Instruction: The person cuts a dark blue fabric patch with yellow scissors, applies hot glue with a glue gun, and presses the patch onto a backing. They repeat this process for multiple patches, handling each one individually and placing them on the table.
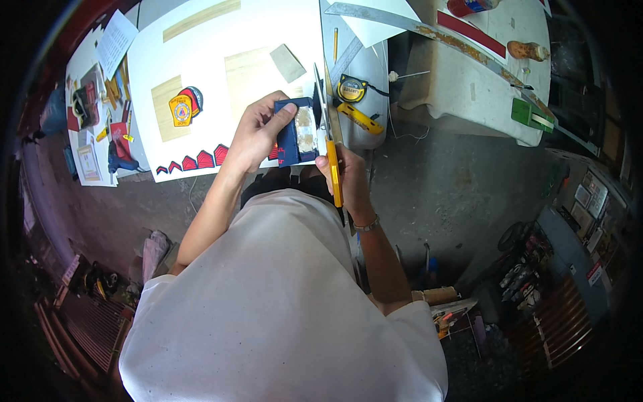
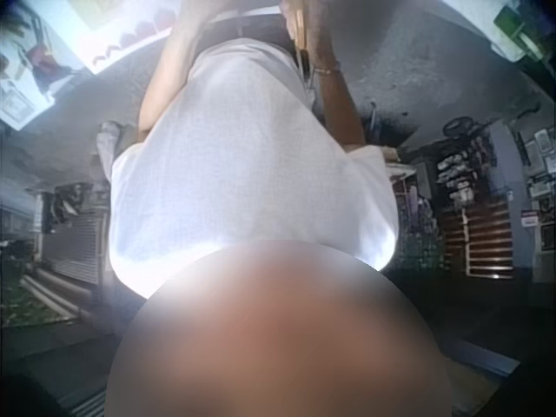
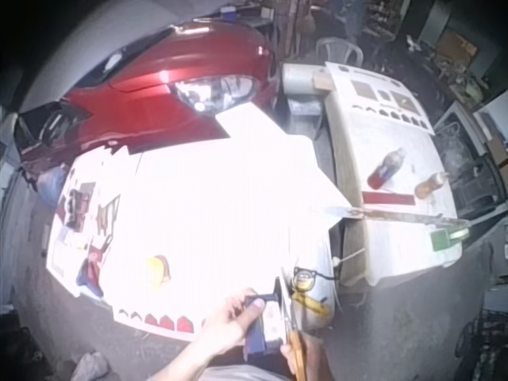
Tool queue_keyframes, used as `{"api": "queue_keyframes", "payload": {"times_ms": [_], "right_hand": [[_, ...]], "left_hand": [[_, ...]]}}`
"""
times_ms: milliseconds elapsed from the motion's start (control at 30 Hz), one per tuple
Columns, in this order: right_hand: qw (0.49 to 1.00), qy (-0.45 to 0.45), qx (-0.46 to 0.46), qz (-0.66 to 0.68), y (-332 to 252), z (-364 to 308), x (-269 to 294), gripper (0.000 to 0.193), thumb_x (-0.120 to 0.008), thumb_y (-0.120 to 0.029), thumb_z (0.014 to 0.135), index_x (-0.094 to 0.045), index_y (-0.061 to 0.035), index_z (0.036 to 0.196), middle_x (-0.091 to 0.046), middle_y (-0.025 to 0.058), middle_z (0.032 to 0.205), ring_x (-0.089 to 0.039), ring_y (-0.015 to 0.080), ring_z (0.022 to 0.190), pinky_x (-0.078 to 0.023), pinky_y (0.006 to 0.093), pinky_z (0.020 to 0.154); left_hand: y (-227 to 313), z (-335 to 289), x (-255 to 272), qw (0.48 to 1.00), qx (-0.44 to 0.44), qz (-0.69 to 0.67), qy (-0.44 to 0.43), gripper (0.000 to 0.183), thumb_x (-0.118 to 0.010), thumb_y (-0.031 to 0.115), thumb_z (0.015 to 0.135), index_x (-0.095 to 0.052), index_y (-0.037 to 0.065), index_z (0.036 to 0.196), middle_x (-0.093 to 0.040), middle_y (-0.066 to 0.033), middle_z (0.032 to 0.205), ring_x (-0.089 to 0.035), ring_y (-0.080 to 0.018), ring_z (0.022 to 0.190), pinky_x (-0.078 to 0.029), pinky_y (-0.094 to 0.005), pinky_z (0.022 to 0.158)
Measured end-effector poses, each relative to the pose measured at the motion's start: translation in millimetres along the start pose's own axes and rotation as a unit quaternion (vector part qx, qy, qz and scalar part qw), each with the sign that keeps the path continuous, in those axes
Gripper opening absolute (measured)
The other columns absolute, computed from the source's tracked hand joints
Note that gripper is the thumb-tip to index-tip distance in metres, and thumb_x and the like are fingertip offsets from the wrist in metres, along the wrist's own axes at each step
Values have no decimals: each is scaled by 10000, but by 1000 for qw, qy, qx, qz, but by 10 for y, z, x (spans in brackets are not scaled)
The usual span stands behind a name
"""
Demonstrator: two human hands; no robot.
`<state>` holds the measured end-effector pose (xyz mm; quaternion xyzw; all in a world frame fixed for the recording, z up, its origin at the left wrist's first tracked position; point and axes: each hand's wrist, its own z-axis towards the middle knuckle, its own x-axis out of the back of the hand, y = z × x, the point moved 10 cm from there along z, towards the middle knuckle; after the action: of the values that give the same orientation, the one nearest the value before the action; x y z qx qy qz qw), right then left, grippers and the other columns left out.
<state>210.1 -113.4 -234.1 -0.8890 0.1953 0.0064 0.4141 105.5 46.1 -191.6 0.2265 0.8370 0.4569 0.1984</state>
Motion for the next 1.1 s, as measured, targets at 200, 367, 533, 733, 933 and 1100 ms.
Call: {"api": "queue_keyframes", "payload": {"times_ms": [200, 367, 533, 733, 933, 1100], "right_hand": [[833, 229, 261, -431, -501, 264, 400, 333, -724, -255, 939, -510, -26, 829, -542, 97, 699, -578, 278, 620, -470, 382, 574], [758, 294, 245, -528, -483, 902, 675, 309, -666, -315, 958, -539, -36, 1000, -594, 176, 986, -655, 381, 890, -548, 473, 721], [697, 282, 259, -606, -611, 1075, 540, 279, -624, -265, 987, -553, -21, 1102, -606, 173, 1069, -661, 369, 890, -556, 459, 756], [899, 79, 363, -233, -1401, 155, -124, 272, -552, -207, 1042, -642, 9, 903, -679, 160, 991, -666, 253, 889, -512, 362, 834], [870, -82, 427, -232, -1987, -788, -1039, 155, -641, -147, 991, -702, -11, 1034, -695, 101, 929, -648, 158, 771, -482, 270, 636], [859, -50, 436, -264, -2054, -1033, -1165, 85, -666, -66, 950, -690, 4, 992, -696, 104, 911, -641, 171, 756, -486, 275, 658]], "left_hand": [[-175, -70, 372, 971, 26, -238, -20, 246, -527, 189, 1063, -519, 56, 1270, -708, -60, 991, -727, -141, 863, -636, -310, 734], [134, -363, 475, 877, -110, -439, -161, 273, -499, 133, 1053, -480, 66, 1317, -628, -189, 1207, -668, -321, 1148, -632, -441, 883], [387, -611, 719, 946, -199, -231, -112, 197, -667, 210, 976, -623, 30, 1043, -656, -147, 1023, -707, -327, 1037, -598, -481, 914], [607, -835, 872, 952, -243, -164, -93, 217, -713, 204, 943, -706, 5, 1027, -696, -158, 966, -723, -323, 996, -591, -466, 912], [660, -959, 847, 942, -266, -184, -90, 178, -697, 99, 941, -714, -35, 1056, -707, -173, 994, -729, -322, 977, -605, -447, 892], [597, -1048, 885, 966, -199, -160, -48, 236, -691, 158, 959, -689, -34, 1098, -688, -177, 1051, -703, -348, 1060, -596, -484, 918]]}}
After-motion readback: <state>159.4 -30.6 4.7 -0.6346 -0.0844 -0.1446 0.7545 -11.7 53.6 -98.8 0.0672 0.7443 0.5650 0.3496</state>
